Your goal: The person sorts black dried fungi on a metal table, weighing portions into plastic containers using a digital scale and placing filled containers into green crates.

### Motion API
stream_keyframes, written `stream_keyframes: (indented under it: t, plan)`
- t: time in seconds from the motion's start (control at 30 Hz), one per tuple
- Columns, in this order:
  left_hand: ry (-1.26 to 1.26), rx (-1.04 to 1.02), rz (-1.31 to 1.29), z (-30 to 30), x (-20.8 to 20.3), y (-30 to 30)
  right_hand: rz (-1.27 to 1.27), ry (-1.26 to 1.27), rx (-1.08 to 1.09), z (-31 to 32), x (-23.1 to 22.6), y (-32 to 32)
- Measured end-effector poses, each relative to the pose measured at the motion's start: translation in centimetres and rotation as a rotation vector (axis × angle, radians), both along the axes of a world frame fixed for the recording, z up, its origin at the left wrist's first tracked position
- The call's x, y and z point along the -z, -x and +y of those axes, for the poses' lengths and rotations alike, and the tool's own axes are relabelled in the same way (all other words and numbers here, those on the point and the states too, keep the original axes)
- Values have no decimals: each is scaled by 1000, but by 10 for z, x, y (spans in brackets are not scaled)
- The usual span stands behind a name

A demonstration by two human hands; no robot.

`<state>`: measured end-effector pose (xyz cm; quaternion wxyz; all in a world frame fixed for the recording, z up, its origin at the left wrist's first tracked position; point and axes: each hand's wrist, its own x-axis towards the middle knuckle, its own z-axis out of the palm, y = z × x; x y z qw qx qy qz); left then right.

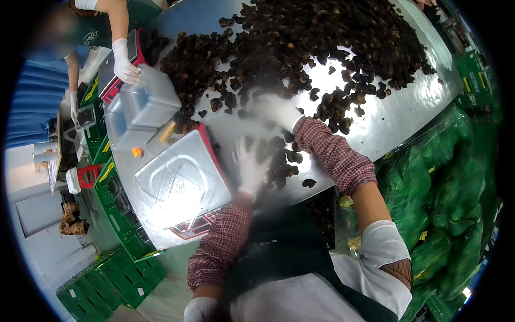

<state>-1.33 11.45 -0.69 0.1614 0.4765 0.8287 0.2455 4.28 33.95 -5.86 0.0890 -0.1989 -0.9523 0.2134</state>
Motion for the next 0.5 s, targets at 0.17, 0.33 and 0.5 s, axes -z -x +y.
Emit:
stream_keyframes:
  t: [0.17, 0.33, 0.5]
  plan:
    - [-147, -114, -336, -39, -4, -17, 295, 418, 144, -2, -32, -62]
    - [-84, 39, -137, -68, -13, -34, 135, 183, 36, -36, -40, -112]
    - [266, 272, 114, -76, -22, -42, 26, -52, -217, -86, -48, -130]
